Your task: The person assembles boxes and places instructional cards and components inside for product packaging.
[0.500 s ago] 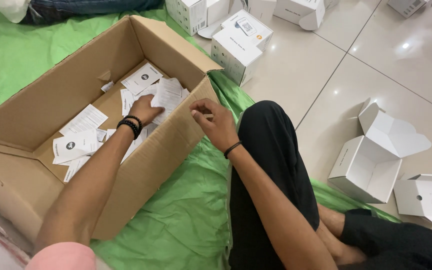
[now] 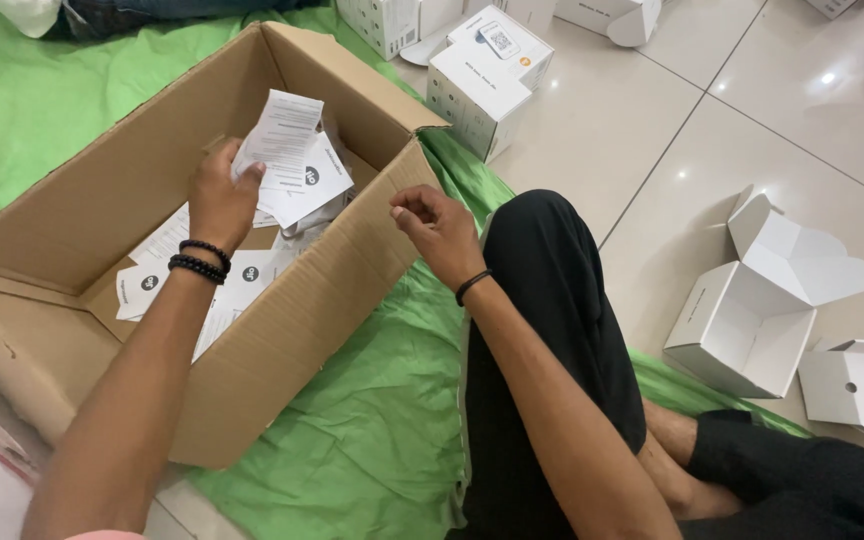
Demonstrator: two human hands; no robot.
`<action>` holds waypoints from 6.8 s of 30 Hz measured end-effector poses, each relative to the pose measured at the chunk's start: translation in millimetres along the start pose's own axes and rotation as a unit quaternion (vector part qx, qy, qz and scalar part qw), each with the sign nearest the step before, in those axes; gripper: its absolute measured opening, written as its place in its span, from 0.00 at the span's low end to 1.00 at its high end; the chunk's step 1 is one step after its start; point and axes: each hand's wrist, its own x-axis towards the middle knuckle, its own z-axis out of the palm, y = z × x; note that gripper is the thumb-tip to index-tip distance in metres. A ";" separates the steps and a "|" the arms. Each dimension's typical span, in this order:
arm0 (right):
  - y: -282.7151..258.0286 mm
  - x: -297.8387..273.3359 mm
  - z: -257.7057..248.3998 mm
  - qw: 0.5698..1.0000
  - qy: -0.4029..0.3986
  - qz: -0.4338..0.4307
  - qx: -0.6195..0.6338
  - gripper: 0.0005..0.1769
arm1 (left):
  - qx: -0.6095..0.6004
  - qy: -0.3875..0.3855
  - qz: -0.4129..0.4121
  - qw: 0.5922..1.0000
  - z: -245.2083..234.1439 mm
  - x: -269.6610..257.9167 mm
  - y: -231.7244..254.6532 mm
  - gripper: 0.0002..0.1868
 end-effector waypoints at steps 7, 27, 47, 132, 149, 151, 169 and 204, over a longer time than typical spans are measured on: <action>1.8 0.5 0.6 0.999 -0.007 -0.028 -0.038 0.11 | -0.053 0.080 0.005 0.995 -1.9 -7.3 16.9 0.10; 10.5 10.5 -20.4 0.895 0.125 -0.103 0.415 0.09 | -0.268 0.050 -0.025 0.962 33.1 -17.2 89.3 0.10; -2.8 32.3 5.7 0.984 -0.044 -0.058 0.163 0.29 | -0.406 0.166 -0.092 0.894 -5.8 6.9 11.5 0.05; -33.1 -14.1 -8.1 0.882 -0.097 0.057 0.458 0.19 | -0.394 -0.279 -0.095 0.871 -2.9 -44.1 115.7 0.50; -29.6 -17.5 -16.2 0.859 -0.062 0.040 0.507 0.20 | -0.408 -0.098 -0.056 0.906 18.8 -54.3 118.6 0.22; -23.5 -16.7 -11.9 0.868 -0.073 0.054 0.488 0.22 | -0.421 -0.121 -0.069 0.896 24.8 -59.3 118.9 0.20; -10.8 -18.8 -9.9 0.884 -0.101 0.078 0.449 0.17 | 0.014 0.041 -0.032 0.999 -37.2 -22.4 -27.7 0.13; -21.9 -32.1 -8.3 0.872 -0.105 0.104 0.467 0.17 | 0.336 -0.146 -0.103 0.925 84.6 54.8 -214.0 0.17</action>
